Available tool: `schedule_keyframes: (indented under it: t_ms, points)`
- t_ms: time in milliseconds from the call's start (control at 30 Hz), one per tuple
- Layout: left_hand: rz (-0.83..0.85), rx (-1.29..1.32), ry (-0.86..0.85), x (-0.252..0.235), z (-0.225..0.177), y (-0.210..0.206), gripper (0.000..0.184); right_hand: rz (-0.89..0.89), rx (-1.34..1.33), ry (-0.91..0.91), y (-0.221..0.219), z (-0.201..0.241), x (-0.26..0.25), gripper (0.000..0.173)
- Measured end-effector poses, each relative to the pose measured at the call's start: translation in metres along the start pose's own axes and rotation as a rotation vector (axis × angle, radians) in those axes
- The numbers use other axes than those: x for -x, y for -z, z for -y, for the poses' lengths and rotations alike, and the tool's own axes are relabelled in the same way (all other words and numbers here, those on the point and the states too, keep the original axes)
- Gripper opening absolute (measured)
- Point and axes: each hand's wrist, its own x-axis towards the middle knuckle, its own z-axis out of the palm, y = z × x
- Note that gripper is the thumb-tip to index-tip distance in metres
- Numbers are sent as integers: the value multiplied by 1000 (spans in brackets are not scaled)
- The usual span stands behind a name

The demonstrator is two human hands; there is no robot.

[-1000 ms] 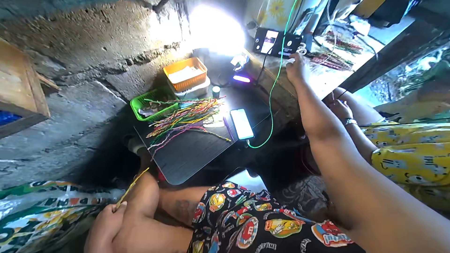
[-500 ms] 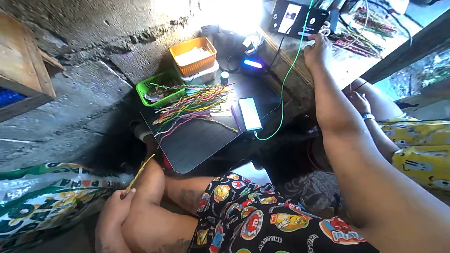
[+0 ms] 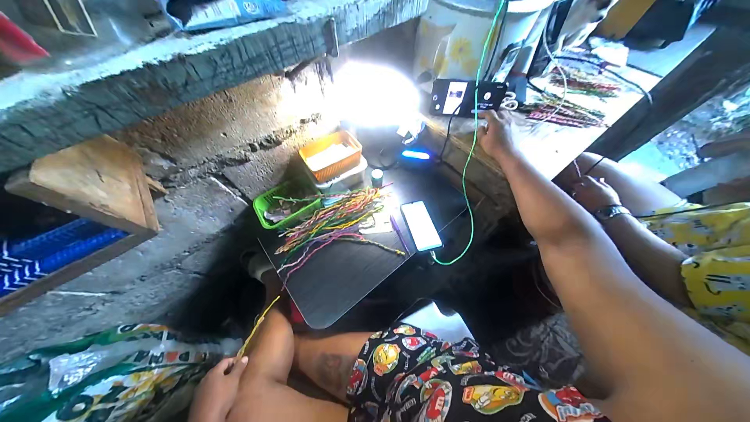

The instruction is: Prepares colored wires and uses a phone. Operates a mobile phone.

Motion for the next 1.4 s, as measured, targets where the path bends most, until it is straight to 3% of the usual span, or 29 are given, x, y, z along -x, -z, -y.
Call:
schedule_keyframes:
  t_ms: [400,1400]
  points:
    - [-31,-56,27,13,-28,4,34,3,-70,-11,-4,-8,0,42]
    - [-8,7,-42,2,-9,1,33,18,-26,-56,-5,-11,-2,41]
